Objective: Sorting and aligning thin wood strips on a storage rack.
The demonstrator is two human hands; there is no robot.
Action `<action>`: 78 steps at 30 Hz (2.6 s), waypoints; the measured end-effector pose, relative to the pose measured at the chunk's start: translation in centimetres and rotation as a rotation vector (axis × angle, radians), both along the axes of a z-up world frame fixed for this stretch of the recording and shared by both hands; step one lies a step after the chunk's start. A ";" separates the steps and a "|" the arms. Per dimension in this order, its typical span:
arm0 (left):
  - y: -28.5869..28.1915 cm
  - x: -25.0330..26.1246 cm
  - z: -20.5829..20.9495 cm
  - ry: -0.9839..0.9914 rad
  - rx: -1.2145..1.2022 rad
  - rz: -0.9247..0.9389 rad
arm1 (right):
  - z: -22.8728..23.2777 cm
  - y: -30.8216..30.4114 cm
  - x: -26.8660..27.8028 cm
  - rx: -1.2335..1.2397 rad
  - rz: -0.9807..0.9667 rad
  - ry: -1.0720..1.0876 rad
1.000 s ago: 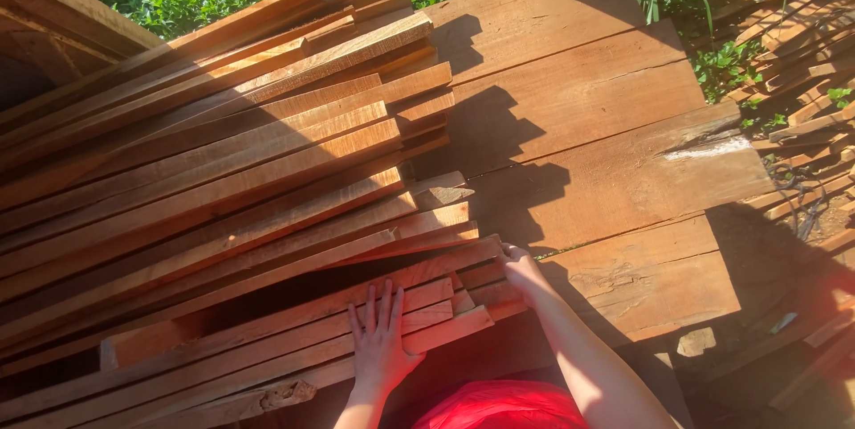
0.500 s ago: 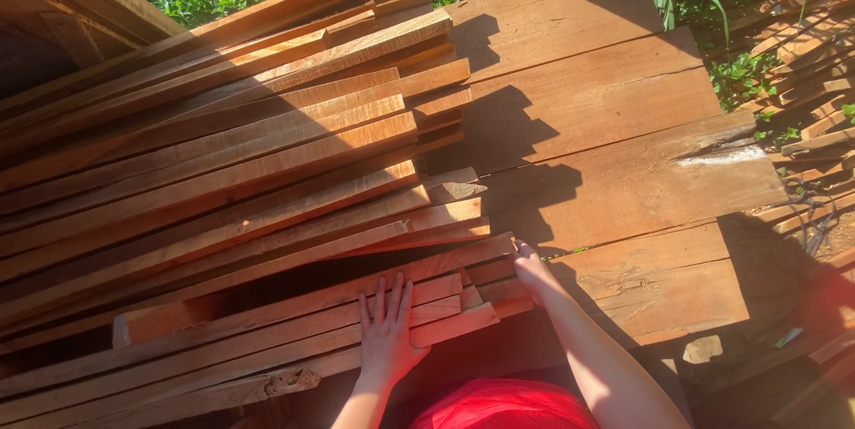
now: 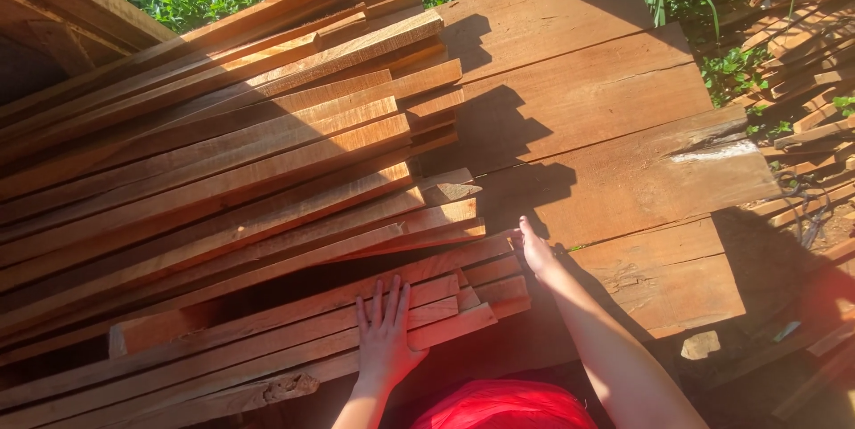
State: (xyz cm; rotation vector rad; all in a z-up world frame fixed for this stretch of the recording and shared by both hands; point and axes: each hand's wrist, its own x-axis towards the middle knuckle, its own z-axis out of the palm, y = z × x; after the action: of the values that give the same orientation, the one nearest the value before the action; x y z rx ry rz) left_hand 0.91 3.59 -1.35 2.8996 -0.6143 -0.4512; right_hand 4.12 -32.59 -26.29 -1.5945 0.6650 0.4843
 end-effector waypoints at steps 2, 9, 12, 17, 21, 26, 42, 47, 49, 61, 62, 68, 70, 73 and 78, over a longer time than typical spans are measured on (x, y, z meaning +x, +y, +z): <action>0.0 0.4 -0.1 0.010 -0.011 0.007 | -7.5 -0.6 -0.1 0.148 -0.110 -0.096; -0.1 0.3 0.4 0.056 0.032 0.003 | 8.9 1.0 0.4 0.734 -0.392 0.080; 0.2 -0.2 -0.5 0.008 -0.046 0.003 | 7.0 2.9 -1.5 0.446 -0.368 0.174; 0.1 -0.4 0.5 0.038 -0.009 0.010 | 10.1 2.8 -2.5 0.441 -0.329 0.228; -0.2 0.2 1.5 0.086 0.036 0.014 | 9.9 3.2 -3.9 0.358 -0.395 0.110; 0.0 -0.1 1.0 0.034 0.013 0.011 | 11.8 5.1 -3.4 -0.129 -0.277 -0.040; 0.5 3.2 1.5 -0.098 -0.134 0.162 | 18.7 7.0 -0.4 0.479 -0.317 0.125; 1.3 5.9 -0.6 -0.004 -0.153 0.216 | 18.5 9.0 -0.3 0.657 -0.401 0.170; 0.6 7.1 -0.2 0.097 -0.091 0.237 | 18.7 9.2 -0.4 0.642 -0.379 0.171; -1.6 10.4 0.1 0.483 -0.019 0.313 | 18.5 8.5 -0.8 0.631 -0.385 0.111; -1.5 10.3 0.0 0.463 -0.054 0.318 | 18.4 8.1 -0.8 0.547 -0.512 0.084; -1.6 10.4 1.4 0.413 -0.075 0.261 | 16.6 8.3 -2.7 -0.055 -0.373 -0.150; -1.9 11.1 1.6 0.430 -0.038 0.233 | 17.5 9.3 -2.8 -0.170 -0.246 -0.194; -1.5 11.0 0.9 0.449 -0.028 0.162 | 18.4 11.7 -2.4 -0.179 -0.095 -0.183; -1.6 10.0 0.9 0.440 -0.007 0.156 | 16.8 12.6 -1.9 -0.183 0.202 -0.381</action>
State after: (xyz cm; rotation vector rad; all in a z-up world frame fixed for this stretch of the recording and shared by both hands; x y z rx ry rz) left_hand 10.92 2.00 -0.44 2.6780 -0.3179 -1.0168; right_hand 2.21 -20.00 -9.44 -1.8743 0.2659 0.2586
